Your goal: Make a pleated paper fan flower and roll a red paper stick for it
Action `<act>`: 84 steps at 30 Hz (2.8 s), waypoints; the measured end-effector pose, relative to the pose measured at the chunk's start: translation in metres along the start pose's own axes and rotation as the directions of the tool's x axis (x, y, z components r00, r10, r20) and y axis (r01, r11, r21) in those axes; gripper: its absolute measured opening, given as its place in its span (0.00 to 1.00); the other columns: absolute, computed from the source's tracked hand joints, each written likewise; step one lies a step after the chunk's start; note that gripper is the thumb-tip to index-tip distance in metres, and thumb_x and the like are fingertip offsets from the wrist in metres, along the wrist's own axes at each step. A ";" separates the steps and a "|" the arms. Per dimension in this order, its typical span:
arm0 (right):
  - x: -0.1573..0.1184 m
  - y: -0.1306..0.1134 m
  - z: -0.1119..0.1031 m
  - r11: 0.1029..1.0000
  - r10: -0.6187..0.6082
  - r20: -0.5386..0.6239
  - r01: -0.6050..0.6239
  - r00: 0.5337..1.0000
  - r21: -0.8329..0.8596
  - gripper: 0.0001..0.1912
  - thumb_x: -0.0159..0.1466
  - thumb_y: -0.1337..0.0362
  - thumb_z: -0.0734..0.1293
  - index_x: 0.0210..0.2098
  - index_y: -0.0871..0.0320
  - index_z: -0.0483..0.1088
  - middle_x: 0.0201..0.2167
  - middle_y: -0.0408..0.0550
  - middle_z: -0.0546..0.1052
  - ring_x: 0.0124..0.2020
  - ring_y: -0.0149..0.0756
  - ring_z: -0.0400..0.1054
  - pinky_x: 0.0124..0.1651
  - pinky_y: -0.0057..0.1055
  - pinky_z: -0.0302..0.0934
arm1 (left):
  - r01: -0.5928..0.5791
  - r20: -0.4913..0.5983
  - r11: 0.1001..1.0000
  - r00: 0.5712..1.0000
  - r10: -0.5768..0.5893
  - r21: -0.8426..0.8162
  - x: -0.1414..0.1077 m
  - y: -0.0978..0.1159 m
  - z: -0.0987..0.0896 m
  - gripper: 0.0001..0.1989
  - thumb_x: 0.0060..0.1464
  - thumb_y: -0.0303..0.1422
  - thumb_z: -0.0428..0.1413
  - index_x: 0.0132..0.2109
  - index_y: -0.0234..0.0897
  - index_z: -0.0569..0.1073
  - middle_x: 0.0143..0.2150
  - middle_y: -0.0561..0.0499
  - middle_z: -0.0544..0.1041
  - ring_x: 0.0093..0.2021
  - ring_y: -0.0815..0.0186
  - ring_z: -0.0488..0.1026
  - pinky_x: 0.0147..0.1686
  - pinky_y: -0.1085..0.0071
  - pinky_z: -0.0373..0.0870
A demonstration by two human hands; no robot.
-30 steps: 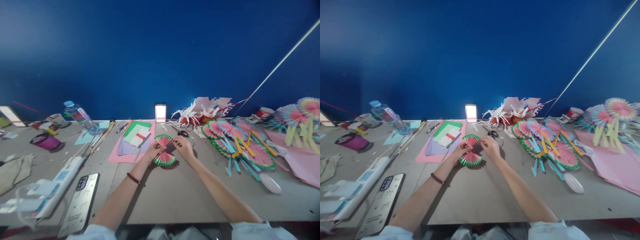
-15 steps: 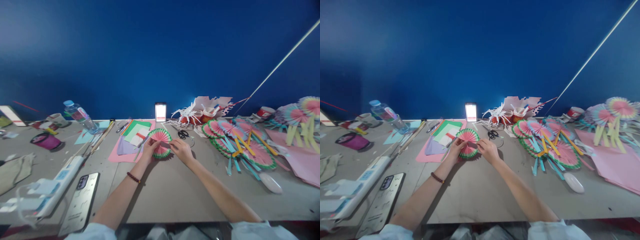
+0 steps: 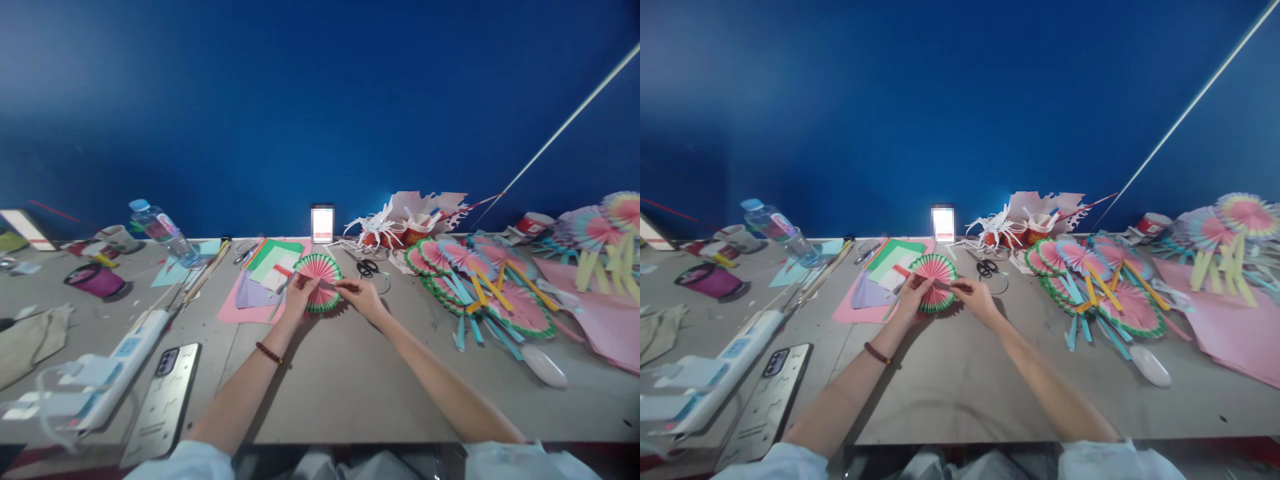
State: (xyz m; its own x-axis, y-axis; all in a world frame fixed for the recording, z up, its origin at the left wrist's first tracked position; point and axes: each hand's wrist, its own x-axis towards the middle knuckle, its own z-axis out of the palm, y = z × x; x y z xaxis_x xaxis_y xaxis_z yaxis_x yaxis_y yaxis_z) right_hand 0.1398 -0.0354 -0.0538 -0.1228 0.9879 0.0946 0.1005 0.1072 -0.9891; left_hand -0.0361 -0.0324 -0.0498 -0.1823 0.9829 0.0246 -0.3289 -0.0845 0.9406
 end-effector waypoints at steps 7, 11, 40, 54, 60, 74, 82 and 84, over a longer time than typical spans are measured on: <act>0.001 0.000 0.001 0.992 0.029 0.103 -0.041 0.994 0.119 0.19 0.48 0.57 0.76 0.38 0.59 0.78 0.38 0.51 0.82 0.39 0.41 0.74 0.51 0.41 0.66 | 0.030 -0.029 0.999 0.999 -0.031 -0.027 0.008 -0.008 -0.007 0.21 0.36 0.39 0.70 0.38 0.36 0.76 0.35 0.50 0.80 0.36 0.65 0.76 0.41 0.69 0.69; 0.002 -0.003 0.002 0.974 0.087 0.077 -0.101 0.993 0.204 0.18 0.46 0.61 0.77 0.36 0.59 0.77 0.36 0.50 0.82 0.38 0.39 0.75 0.50 0.37 0.66 | 0.010 -0.030 1.000 1.000 -0.010 0.003 0.009 -0.011 -0.009 0.20 0.38 0.40 0.70 0.37 0.36 0.76 0.34 0.51 0.79 0.35 0.66 0.75 0.41 0.70 0.69; 0.009 0.015 -0.014 0.873 -0.372 -0.019 0.343 0.928 -0.346 0.12 0.63 0.61 0.65 0.33 0.56 0.80 0.33 0.51 0.82 0.35 0.41 0.76 0.41 0.37 0.69 | -0.042 -0.007 0.984 0.999 0.043 0.175 0.004 -0.009 -0.002 0.18 0.37 0.41 0.69 0.28 0.37 0.69 0.26 0.53 0.74 0.29 0.66 0.72 0.34 0.70 0.66; 0.002 0.007 -0.014 0.485 -0.620 0.164 0.539 0.768 -0.689 0.15 0.72 0.62 0.56 0.38 0.58 0.73 0.33 0.51 0.76 0.36 0.38 0.69 0.42 0.33 0.64 | -0.018 0.098 0.995 0.995 0.008 0.102 0.002 -0.010 0.001 0.24 0.38 0.40 0.68 0.27 0.41 0.57 0.20 0.60 0.69 0.25 0.70 0.69 0.31 0.73 0.62; 0.002 0.004 -0.017 0.292 -0.656 0.263 0.559 0.708 -0.776 0.17 0.72 0.62 0.56 0.39 0.58 0.75 0.36 0.53 0.76 0.38 0.39 0.67 0.45 0.35 0.62 | -0.001 0.066 0.994 0.998 -0.007 0.107 0.004 -0.009 0.000 0.25 0.38 0.41 0.68 0.28 0.41 0.57 0.22 0.58 0.73 0.26 0.69 0.72 0.32 0.73 0.63; 0.010 0.016 -0.022 0.397 -0.610 0.259 0.572 0.749 -0.718 0.14 0.70 0.65 0.58 0.38 0.58 0.76 0.34 0.51 0.79 0.37 0.38 0.71 0.43 0.34 0.65 | -0.115 0.079 0.934 0.992 0.093 0.337 0.002 -0.003 -0.005 0.20 0.42 0.40 0.67 0.34 0.39 0.66 0.31 0.51 0.77 0.32 0.64 0.76 0.34 0.70 0.69; 0.010 0.010 -0.025 0.483 -0.605 0.228 0.580 0.763 -0.656 0.13 0.68 0.67 0.59 0.38 0.58 0.75 0.34 0.51 0.78 0.38 0.38 0.71 0.43 0.34 0.66 | 0.008 0.138 0.985 0.990 -0.032 0.175 0.012 -0.003 -0.007 0.25 0.34 0.39 0.69 0.31 0.40 0.60 0.21 0.61 0.71 0.24 0.72 0.70 0.32 0.73 0.66; 0.011 0.012 -0.026 0.489 -0.602 0.227 0.578 0.766 -0.653 0.13 0.69 0.66 0.59 0.38 0.58 0.75 0.35 0.51 0.78 0.37 0.38 0.71 0.43 0.34 0.66 | 0.028 0.157 0.985 0.986 -0.054 0.168 0.012 -0.002 -0.008 0.25 0.33 0.39 0.70 0.31 0.40 0.61 0.21 0.61 0.71 0.24 0.72 0.70 0.33 0.73 0.67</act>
State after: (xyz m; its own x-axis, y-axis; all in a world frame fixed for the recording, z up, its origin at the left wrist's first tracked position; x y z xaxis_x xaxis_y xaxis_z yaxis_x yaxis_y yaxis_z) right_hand 0.1649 -0.0205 -0.0614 -0.3789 0.6665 0.6420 0.6231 0.6967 -0.3555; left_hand -0.0449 -0.0220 -0.0539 -0.0170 0.9995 0.0262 -0.1736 -0.0288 0.9844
